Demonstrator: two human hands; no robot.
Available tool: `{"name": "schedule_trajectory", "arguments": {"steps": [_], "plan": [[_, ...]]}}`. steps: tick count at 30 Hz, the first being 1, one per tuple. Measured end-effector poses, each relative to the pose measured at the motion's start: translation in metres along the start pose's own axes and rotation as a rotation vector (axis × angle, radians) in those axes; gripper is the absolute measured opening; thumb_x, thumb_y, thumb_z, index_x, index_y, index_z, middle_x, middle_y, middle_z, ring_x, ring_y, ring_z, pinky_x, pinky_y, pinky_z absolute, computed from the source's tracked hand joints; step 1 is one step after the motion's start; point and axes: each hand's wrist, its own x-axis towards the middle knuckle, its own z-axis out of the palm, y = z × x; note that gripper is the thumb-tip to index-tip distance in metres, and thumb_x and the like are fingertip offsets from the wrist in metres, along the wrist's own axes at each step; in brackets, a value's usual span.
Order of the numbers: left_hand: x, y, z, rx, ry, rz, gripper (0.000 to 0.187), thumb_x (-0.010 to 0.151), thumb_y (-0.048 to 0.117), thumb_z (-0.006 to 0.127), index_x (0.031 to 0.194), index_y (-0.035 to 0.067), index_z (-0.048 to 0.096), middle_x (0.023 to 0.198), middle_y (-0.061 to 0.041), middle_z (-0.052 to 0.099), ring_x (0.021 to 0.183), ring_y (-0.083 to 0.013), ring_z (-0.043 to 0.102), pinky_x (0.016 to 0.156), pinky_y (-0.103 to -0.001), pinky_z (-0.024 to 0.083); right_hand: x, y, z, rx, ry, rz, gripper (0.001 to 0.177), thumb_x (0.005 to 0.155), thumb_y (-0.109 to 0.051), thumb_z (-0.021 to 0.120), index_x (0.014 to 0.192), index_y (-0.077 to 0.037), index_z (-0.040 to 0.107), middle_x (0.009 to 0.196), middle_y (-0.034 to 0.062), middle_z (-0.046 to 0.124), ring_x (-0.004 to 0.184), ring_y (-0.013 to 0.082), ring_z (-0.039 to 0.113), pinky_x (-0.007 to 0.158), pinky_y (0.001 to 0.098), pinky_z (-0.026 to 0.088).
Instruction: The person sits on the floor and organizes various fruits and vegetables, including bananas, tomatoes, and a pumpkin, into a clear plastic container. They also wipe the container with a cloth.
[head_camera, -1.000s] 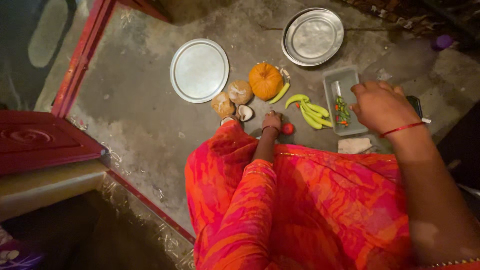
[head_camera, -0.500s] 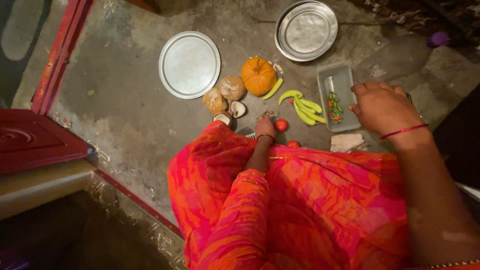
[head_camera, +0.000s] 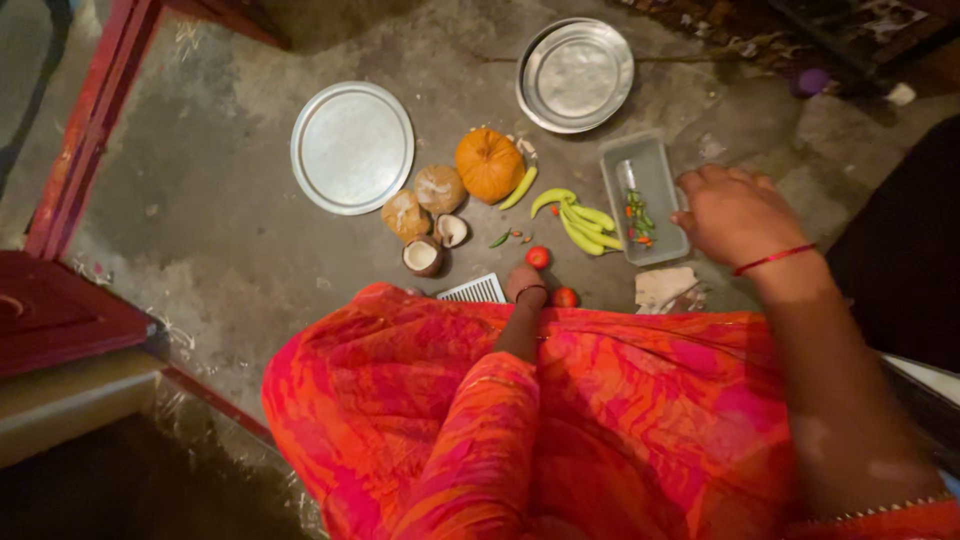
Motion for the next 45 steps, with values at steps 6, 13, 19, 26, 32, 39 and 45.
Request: {"name": "schedule_trajectory", "arguments": {"steps": [6, 13, 19, 26, 32, 39, 45], "plan": [[-0.014, 0.037, 0.02, -0.045, -0.014, 0.421, 0.028, 0.092, 0.027, 0.063, 0.104, 0.005, 0.076, 0.11, -0.021, 0.074, 0.101, -0.0374, 0.072, 0.085, -0.048, 0.059, 0.001, -0.003, 0.003, 0.036, 0.046, 0.003, 0.044, 0.089, -0.033, 0.07, 0.125, -0.009, 0.065, 0.123, 0.0161, 0.067, 0.121, 0.0369, 0.06, 0.098, 0.0523, 0.047], [-0.031, 0.115, 0.016, -0.385, 0.045, 0.699, 0.028, 0.086, 0.033, 0.07, 0.093, 0.007, 0.079, 0.091, -0.022, 0.074, 0.088, -0.0402, 0.072, 0.081, -0.05, 0.058, 0.005, -0.007, 0.003, 0.065, 0.043, 0.001, 0.042, 0.088, -0.032, 0.071, 0.122, -0.007, 0.065, 0.125, 0.0168, 0.066, 0.123, 0.0366, 0.059, 0.098, 0.0536, 0.047], [0.002, 0.079, -0.023, -0.183, 0.324, 0.635, 0.022, 0.082, 0.021, 0.069, 0.1, 0.01, 0.077, 0.104, -0.018, 0.074, 0.1, -0.037, 0.07, 0.09, -0.045, 0.056, 0.01, 0.005, 0.013, 0.06, 0.059, -0.041, 0.053, 0.087, -0.034, 0.071, 0.131, -0.008, 0.064, 0.13, 0.0191, 0.065, 0.122, 0.0384, 0.06, 0.101, 0.051, 0.048], [0.035, -0.003, -0.066, -0.001, 0.246, 0.443, 0.037, 0.091, 0.014, 0.059, 0.126, 0.019, 0.066, 0.136, -0.014, 0.056, 0.125, -0.0387, 0.053, 0.097, -0.048, 0.052, 0.011, 0.013, 0.011, -0.019, -0.075, 0.004, 0.053, 0.09, -0.039, 0.07, 0.135, -0.012, 0.063, 0.134, 0.0149, 0.066, 0.125, 0.0356, 0.062, 0.105, 0.0487, 0.05], [0.055, -0.011, -0.062, -0.03, 0.101, 0.478, 0.044, 0.088, 0.019, 0.066, 0.131, 0.027, 0.064, 0.145, -0.016, 0.045, 0.125, -0.0443, 0.047, 0.101, -0.049, 0.049, 0.01, 0.003, 0.01, -0.044, -0.101, 0.018, 0.051, 0.091, -0.038, 0.067, 0.134, -0.012, 0.062, 0.133, 0.0133, 0.065, 0.125, 0.0353, 0.06, 0.102, 0.0509, 0.049], [0.058, 0.009, -0.04, -0.07, 0.121, 0.356, 0.036, 0.082, 0.021, 0.075, 0.116, 0.013, 0.069, 0.136, -0.017, 0.047, 0.125, -0.041, 0.047, 0.101, -0.046, 0.049, 0.015, -0.001, 0.009, -0.038, -0.086, -0.012, 0.053, 0.089, -0.038, 0.066, 0.135, -0.011, 0.061, 0.132, 0.0126, 0.066, 0.124, 0.0343, 0.062, 0.102, 0.0501, 0.049], [0.07, 0.012, -0.034, -0.067, 0.272, 0.427, 0.026, 0.092, 0.005, 0.053, 0.106, 0.007, 0.075, 0.13, -0.019, 0.056, 0.119, -0.0395, 0.052, 0.102, -0.044, 0.049, 0.016, -0.002, 0.008, -0.043, -0.125, 0.025, 0.053, 0.087, -0.038, 0.068, 0.132, -0.012, 0.061, 0.128, 0.0143, 0.066, 0.121, 0.0355, 0.061, 0.1, 0.0508, 0.048]]}}
